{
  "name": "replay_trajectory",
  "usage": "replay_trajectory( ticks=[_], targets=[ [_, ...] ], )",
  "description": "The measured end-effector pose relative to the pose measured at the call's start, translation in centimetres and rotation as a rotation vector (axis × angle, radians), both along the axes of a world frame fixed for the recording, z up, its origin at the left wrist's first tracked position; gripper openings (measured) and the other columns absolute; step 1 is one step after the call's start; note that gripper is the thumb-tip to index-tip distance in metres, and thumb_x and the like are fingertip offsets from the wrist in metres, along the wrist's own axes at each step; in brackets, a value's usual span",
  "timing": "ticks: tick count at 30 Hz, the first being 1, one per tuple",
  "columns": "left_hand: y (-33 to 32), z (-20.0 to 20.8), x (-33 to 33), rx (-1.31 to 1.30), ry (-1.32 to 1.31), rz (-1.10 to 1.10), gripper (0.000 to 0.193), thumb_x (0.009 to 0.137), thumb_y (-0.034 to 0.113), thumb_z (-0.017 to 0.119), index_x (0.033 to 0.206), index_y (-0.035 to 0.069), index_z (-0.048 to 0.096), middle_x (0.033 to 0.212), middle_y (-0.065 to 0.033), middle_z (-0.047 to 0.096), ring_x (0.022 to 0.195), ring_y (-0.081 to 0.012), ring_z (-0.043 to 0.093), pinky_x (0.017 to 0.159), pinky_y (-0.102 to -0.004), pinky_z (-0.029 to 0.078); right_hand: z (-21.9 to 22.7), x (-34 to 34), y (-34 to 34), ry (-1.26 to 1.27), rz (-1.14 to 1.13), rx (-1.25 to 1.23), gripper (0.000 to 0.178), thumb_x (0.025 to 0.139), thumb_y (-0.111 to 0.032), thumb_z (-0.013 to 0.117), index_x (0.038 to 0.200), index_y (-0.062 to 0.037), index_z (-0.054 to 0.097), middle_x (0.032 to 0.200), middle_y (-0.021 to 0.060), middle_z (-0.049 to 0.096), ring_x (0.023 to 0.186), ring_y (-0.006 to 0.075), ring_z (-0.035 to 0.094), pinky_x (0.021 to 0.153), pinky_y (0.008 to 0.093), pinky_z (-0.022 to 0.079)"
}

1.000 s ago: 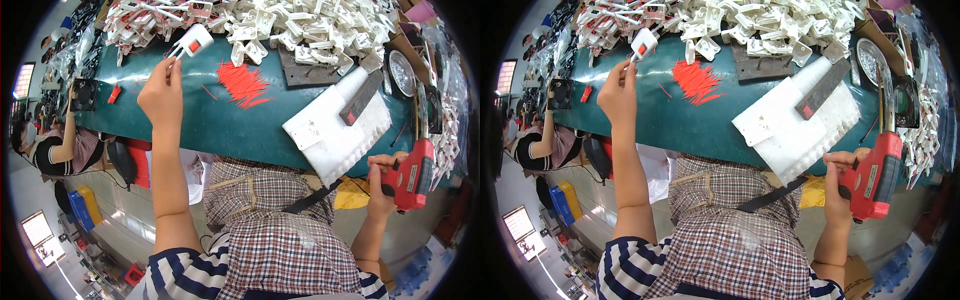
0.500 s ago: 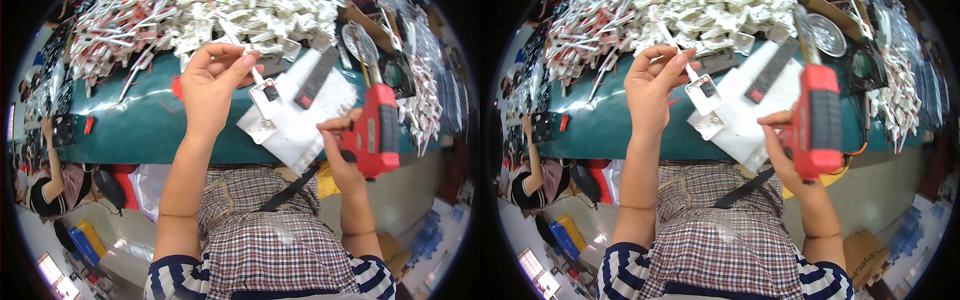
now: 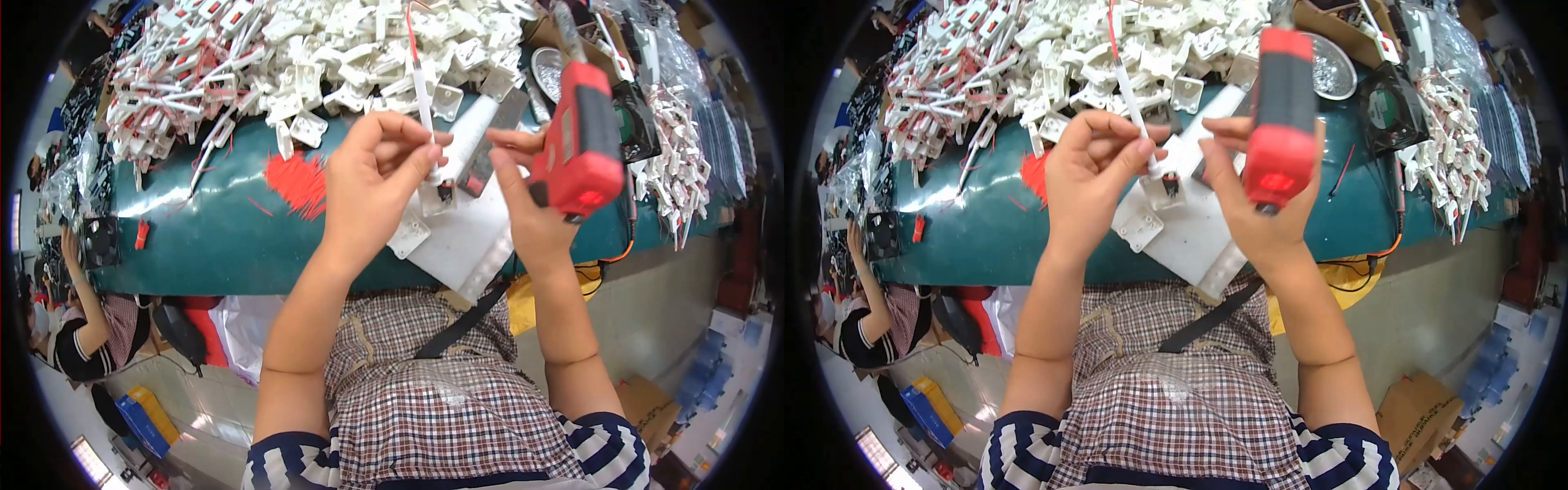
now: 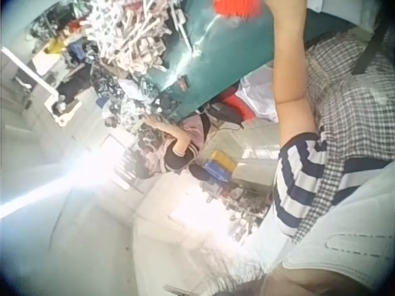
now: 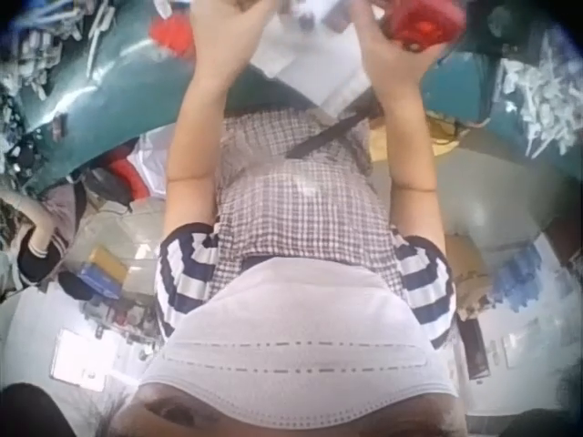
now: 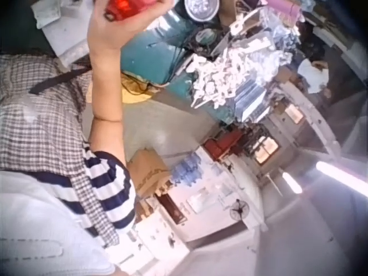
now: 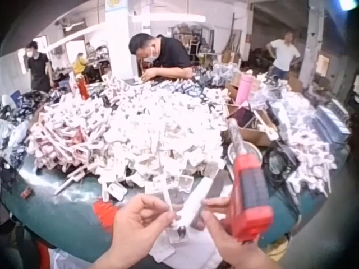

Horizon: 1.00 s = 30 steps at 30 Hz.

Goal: The person solders wires to electrical switch components using a soldering gun and fits plastic casing parts onto the switch assemblies by hand.

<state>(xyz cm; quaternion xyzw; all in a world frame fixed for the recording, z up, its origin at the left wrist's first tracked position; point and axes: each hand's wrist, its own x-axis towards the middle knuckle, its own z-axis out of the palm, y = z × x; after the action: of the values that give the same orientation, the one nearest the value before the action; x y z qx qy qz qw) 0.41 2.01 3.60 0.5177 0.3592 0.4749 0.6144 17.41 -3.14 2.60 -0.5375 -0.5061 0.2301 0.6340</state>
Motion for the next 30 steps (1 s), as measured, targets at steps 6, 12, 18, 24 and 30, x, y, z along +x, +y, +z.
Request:
replay_trajectory(
  ticks=[6,12,18,24,30],
  targets=[
    [-1.3,0.7,0.5,0.154,0.154,-0.025,0.01,0.093,-0.004,0.064,0.101,-0.003,0.058,0.103,-0.0137,0.075,0.092,-0.0145,0.072,0.078,-0.0266,0.059,6.7,0.9,4.9,0.116,0.065,0.117,0.031,0.085,-0.003,0.078,0.107,0.0,0.056,0.096,0.0092,0.072,0.084,0.0062,0.063,0.071,0.0217,0.05],
    [-1.7,1.2,0.5,0.295,0.266,-0.017,0.012,0.091,-0.007,0.063,0.101,-0.003,0.06,0.102,-0.0137,0.075,0.092,-0.0168,0.074,0.076,-0.0292,0.061,9.1,0.5,6.1,0.014,0.058,0.047,0.045,0.075,-0.006,0.087,0.108,0.0018,0.058,0.09,0.002,0.063,0.076,0.0077,0.064,0.072,0.023,0.052],
    [-1.0,1.8,0.3,0.097,0.045,-0.165,0.013,0.094,-0.009,0.059,0.103,-0.002,0.053,0.106,-0.019,0.072,0.096,-0.0168,0.07,0.079,-0.0283,0.058,7.6,1.8,6.8,-0.128,0.073,0.121,0.032,0.075,-0.011,0.087,0.089,0.0017,0.061,0.087,0.0035,0.064,0.067,0.01,0.062,0.06,0.0245,0.049],
    [0.1,2.4,0.4,-0.046,-0.108,-0.229,0.01,0.092,-0.005,0.063,0.098,-0.002,0.055,0.098,-0.0161,0.074,0.086,-0.0116,0.07,0.075,-0.0248,0.055,10.0,1.2,6.9,0.028,0.154,-0.263,0.046,0.078,-0.007,0.085,0.11,-0.0035,0.052,0.085,0.0122,0.066,0.053,0.0132,0.059,0.046,0.0231,0.045],
    [0.3,2.5,0.2,-0.008,-0.05,-0.221,0.014,0.093,0.002,0.067,0.098,0.003,0.054,0.103,-0.0204,0.074,0.081,-0.0135,0.071,0.066,-0.0242,0.055,9.3,0.9,8.6,0.205,0.074,-0.123,0.044,0.076,0.0,0.084,0.105,-0.0039,0.051,0.077,0.0036,0.06,0.055,0.0117,0.061,0.045,0.0236,0.047]
  ],
)
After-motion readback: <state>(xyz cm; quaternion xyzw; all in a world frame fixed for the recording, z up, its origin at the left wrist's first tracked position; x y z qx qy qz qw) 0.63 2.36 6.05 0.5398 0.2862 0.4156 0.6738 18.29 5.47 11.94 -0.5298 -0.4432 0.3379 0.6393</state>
